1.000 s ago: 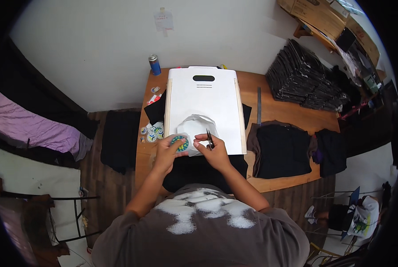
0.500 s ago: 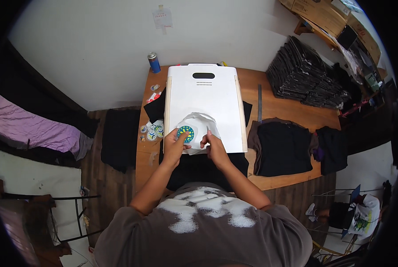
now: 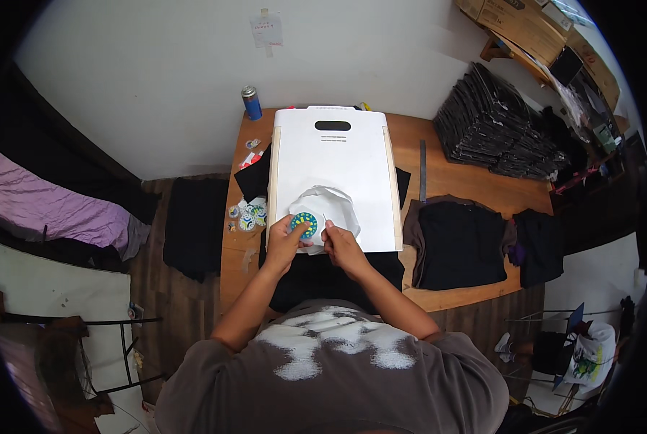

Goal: Preparing and aligning a t-shirt on a heat press machine for printing.

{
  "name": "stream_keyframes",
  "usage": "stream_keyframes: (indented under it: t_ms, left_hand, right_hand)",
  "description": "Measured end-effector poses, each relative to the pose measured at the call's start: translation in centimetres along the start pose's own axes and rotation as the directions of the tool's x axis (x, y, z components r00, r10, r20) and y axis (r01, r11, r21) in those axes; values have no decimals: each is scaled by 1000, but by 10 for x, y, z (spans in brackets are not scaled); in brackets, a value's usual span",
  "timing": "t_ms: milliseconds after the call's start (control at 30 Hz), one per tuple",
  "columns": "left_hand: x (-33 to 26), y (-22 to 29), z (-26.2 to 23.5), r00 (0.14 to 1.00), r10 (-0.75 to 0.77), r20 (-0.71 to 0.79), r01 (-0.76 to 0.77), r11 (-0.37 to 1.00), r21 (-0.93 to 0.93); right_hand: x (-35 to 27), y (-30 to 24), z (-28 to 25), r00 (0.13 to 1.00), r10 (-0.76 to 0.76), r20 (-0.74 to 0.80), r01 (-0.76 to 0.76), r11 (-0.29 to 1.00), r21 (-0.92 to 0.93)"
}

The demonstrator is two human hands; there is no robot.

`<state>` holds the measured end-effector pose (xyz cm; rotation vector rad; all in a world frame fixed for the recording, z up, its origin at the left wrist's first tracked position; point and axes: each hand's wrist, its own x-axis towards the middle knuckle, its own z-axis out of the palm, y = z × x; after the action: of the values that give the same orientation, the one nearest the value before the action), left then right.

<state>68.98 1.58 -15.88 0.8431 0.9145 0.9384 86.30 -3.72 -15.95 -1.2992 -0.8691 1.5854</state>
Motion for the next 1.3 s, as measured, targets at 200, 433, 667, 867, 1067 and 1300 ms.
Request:
stream_keyframes:
  t_ms: [200, 433, 667, 867, 1067, 1300]
  left_hand:
    - [2, -4, -4, 1000, -21, 20, 21, 1000, -5]
    - [8, -8, -5, 999, -42, -14, 42, 999, 20]
    - [17, -9, -6, 997, -82, -14, 83, 995, 52]
    - [20, -9, -10, 997, -76, -6, 77, 995, 65]
    - [22, -5, -11, 996, -84, -7, 84, 995, 59]
    - [24, -2, -13, 995, -89, 48, 84, 992, 90]
  right_hand:
    - [3, -3, 2, 999, 27, 19, -27, 1000, -8]
    - [9, -3, -1, 999, 37, 26, -37, 999, -6]
    - [16, -2, -5, 989, 144, 14, -145, 986, 83]
    - [15, -5, -11, 976, 217, 6, -216, 970, 109]
    - [8, -18, -18, 980, 196, 10, -197, 979, 50]
    - [10, -18, -26, 992, 105, 69, -100, 992, -70]
